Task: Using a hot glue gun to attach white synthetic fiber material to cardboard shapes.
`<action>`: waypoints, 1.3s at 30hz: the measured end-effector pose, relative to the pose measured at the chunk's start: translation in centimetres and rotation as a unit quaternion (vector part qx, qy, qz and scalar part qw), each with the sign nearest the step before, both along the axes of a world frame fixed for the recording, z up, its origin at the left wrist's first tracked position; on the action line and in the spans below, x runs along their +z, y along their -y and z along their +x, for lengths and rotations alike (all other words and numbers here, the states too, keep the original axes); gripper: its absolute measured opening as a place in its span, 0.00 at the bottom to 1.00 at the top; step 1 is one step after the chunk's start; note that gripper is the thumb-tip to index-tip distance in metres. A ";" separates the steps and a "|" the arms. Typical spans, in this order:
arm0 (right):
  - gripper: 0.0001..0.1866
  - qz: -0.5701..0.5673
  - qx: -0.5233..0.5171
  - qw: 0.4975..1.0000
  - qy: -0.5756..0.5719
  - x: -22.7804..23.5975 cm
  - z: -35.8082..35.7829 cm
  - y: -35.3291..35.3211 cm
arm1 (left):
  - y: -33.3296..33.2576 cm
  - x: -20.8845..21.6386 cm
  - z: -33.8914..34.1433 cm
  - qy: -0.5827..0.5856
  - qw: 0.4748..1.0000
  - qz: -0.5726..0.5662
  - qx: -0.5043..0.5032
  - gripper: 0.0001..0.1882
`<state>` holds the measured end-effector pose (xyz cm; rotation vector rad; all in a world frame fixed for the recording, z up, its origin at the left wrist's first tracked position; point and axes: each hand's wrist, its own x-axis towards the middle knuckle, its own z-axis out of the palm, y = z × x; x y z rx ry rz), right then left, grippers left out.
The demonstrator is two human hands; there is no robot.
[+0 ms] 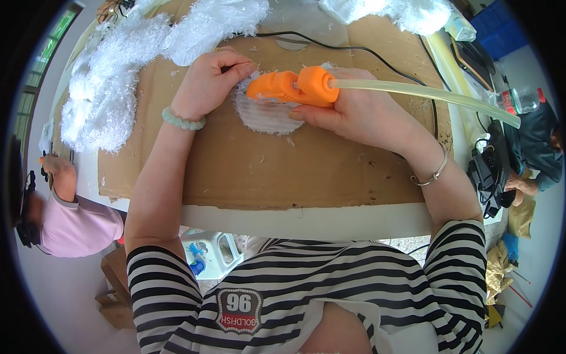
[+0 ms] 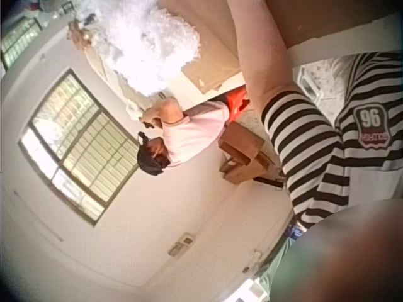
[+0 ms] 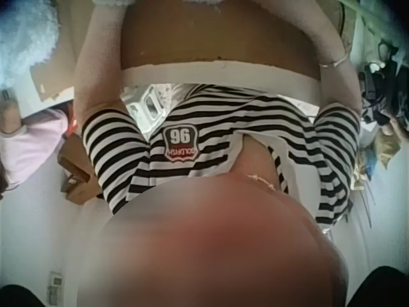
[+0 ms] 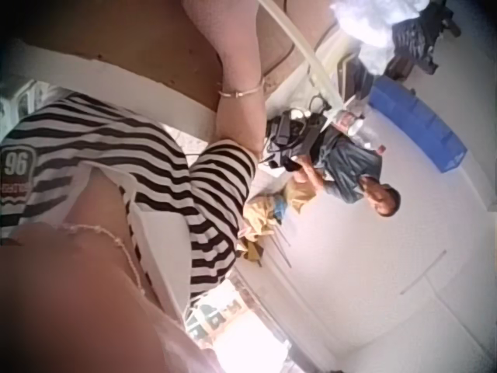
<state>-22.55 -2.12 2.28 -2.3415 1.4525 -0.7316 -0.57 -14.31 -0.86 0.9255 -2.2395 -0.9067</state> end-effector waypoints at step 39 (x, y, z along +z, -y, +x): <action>0.18 0.294 -0.032 0.772 0.562 -0.2 -0.6 -0.3 | -2.8 1.6 5.3 0.018 0.989 0.010 0.149 0.10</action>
